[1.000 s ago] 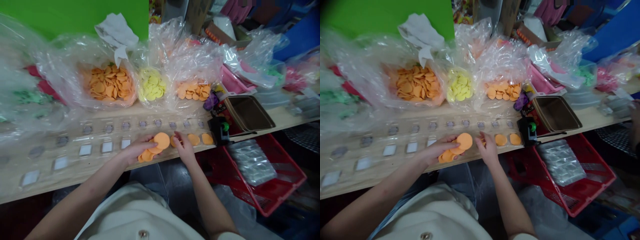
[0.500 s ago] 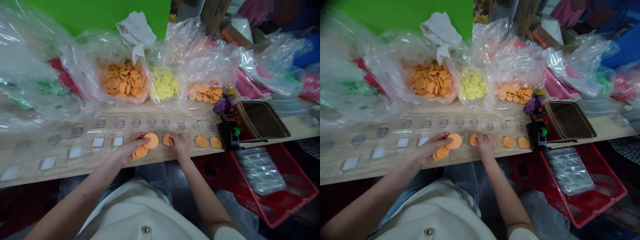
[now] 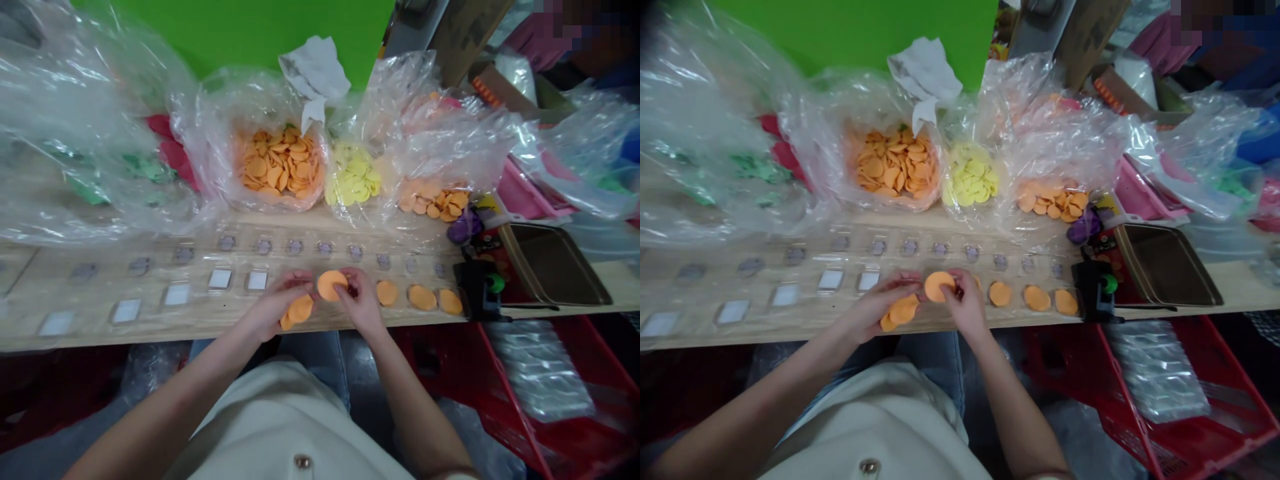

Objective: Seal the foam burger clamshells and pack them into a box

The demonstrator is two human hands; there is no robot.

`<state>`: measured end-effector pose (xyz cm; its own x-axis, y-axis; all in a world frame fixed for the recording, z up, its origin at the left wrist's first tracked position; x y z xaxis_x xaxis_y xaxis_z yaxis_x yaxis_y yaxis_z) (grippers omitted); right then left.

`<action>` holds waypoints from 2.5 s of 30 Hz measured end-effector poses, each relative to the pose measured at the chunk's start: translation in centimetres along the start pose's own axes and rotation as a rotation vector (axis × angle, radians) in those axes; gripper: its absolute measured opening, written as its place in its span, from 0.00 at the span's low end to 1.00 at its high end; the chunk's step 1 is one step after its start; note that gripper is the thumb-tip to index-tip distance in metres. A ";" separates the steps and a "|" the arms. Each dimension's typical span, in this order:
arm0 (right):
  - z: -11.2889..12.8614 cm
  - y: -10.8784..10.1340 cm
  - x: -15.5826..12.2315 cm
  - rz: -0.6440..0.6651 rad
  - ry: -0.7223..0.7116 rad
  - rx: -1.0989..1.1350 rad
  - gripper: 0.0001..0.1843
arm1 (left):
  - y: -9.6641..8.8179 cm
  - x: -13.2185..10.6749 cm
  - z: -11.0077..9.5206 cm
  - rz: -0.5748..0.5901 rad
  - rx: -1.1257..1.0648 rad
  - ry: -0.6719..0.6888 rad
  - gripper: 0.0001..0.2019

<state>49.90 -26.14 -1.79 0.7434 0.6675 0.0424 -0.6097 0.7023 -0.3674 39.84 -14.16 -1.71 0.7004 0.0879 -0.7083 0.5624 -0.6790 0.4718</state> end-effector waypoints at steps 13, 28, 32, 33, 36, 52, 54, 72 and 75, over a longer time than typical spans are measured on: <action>3.0 2.9 0.5 -0.041 -0.164 -0.377 0.15 | -1.8 -1.8 -2.6 0.200 -0.281 0.178 0.33; 3.3 8.6 2.9 0.179 -0.342 -0.542 0.08 | -8.6 -4.2 -3.9 -0.005 -0.347 0.318 0.28; 5.3 9.0 1.6 0.064 -0.374 -0.574 0.07 | -7.8 -4.3 -3.1 0.040 -0.394 0.342 0.28; 5.6 9.1 1.2 0.043 -0.319 -0.457 0.09 | -7.6 -4.3 -3.0 0.044 -0.399 0.358 0.28; 5.6 11.7 0.5 0.167 -0.097 0.038 0.14 | -7.3 -4.8 -3.3 0.041 -0.339 0.448 0.25; 8.2 15.9 2.8 0.303 -0.522 -0.910 0.14 | -11.1 -7.3 -2.9 -0.334 1.255 0.760 0.21; 8.4 15.7 2.7 0.308 -0.562 -0.892 0.16 | -10.4 -7.1 -2.6 -0.335 1.420 0.767 0.21; 10.2 15.0 28.7 0.164 -0.481 -0.955 0.26 | -7.8 2.0 -24.7 -0.585 1.418 0.879 0.19; 7.1 16.4 28.7 0.177 -0.419 -1.006 0.29 | -8.4 6.3 -26.3 -0.716 1.455 0.772 0.16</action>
<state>59.31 6.27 -0.03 0.3995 0.9032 0.1567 -0.0547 0.1942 -0.9794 51.10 11.30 3.71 0.7848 0.6187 0.0347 0.3171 -0.3529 -0.8803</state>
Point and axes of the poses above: each hand's wrist, its own x-axis towards the middle knuckle, its own y-axis out of the palm, z = x × y, the point moved 7 cm from there along x, towards the middle knuckle, and after that the axes turned 10 degrees about -y, right-handed, at the moved point
